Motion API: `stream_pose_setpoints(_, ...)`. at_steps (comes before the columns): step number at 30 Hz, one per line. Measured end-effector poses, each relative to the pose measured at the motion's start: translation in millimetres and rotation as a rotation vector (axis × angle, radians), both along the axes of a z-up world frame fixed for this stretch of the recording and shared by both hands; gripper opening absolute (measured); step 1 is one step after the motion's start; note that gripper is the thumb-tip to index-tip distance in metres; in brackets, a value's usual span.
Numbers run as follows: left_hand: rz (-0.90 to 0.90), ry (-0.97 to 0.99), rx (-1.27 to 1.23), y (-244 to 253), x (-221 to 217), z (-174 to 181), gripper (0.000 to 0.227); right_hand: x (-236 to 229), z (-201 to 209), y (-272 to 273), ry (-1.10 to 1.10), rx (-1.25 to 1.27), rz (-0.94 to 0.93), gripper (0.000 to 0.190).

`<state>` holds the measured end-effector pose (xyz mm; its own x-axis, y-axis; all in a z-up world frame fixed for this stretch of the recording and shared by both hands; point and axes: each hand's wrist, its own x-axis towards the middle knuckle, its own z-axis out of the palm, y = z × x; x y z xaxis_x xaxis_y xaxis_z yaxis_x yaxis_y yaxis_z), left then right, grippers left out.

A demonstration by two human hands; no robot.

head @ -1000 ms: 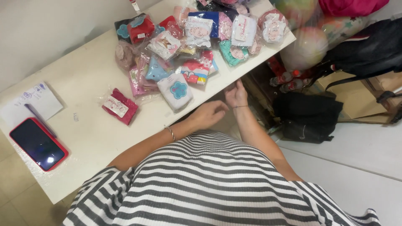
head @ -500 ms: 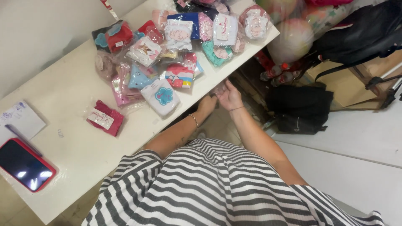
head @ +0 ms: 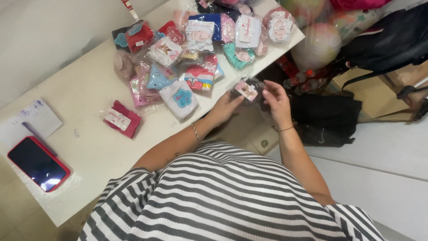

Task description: Sorting small packaged items from a table into organized storage bins

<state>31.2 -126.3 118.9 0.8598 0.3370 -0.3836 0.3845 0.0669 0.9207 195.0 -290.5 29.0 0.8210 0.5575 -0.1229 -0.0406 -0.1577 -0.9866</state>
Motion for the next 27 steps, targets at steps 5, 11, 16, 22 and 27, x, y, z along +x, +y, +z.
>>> stream_pose_setpoints(5,0.188,-0.355,-0.514,36.6,9.0,-98.6,0.050,-39.5,29.1,43.2,0.171,0.192,0.137,0.058)
stream_pose_setpoints(11,0.324,-0.446,-0.681,58.1,-31.2,-48.5,0.056,-69.5,19.2,88.2,-0.166,0.294,0.177,0.033)
stream_pose_setpoints(16,0.460,-0.434,-0.836,80.8,-76.2,-20.6,0.044,-106.7,45.2,116.3,-0.296,0.317,0.328,0.035)
stream_pose_setpoints(22,0.689,-0.311,-0.342,156.2,-152.0,-1.3,0.075,-71.9,45.8,128.4,-0.328,-0.119,0.210,0.018)
stream_pose_setpoints(27,0.697,0.142,0.395,192.9,-213.4,-25.7,0.096,-53.1,33.5,150.4,-0.483,-0.417,0.182,0.068)
